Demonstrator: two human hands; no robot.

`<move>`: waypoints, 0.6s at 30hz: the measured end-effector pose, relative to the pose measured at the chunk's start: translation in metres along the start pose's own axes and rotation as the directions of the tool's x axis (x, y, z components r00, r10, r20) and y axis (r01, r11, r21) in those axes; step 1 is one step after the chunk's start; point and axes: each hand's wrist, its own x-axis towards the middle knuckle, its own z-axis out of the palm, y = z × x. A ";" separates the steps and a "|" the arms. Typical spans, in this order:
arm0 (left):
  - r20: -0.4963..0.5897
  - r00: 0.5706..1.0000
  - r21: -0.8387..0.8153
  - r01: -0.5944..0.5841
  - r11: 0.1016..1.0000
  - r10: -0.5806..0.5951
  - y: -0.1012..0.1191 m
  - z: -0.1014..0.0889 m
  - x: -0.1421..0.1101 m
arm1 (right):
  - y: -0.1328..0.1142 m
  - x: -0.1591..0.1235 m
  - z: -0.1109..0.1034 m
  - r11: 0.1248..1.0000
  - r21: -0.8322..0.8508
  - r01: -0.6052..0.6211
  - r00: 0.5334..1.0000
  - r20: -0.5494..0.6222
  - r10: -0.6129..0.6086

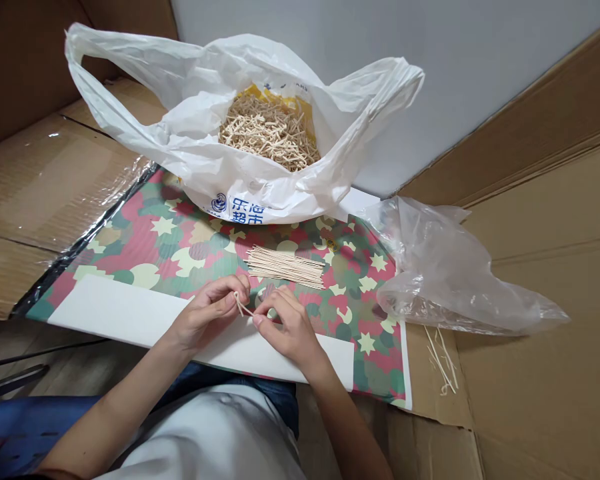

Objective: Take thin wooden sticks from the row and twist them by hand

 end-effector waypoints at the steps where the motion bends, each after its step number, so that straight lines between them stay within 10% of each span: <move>1: -0.009 1.000 -0.020 0.003 1.000 -0.004 -0.001 0.001 0.001 | 0.001 0.000 0.002 0.999 0.037 -0.040 0.999 -0.003 0.041; 18: -0.089 0.995 0.078 -0.026 0.997 0.033 -0.004 0.003 -0.002 | -0.006 0.009 0.029 0.843 0.496 -0.208 0.967 -0.026 0.254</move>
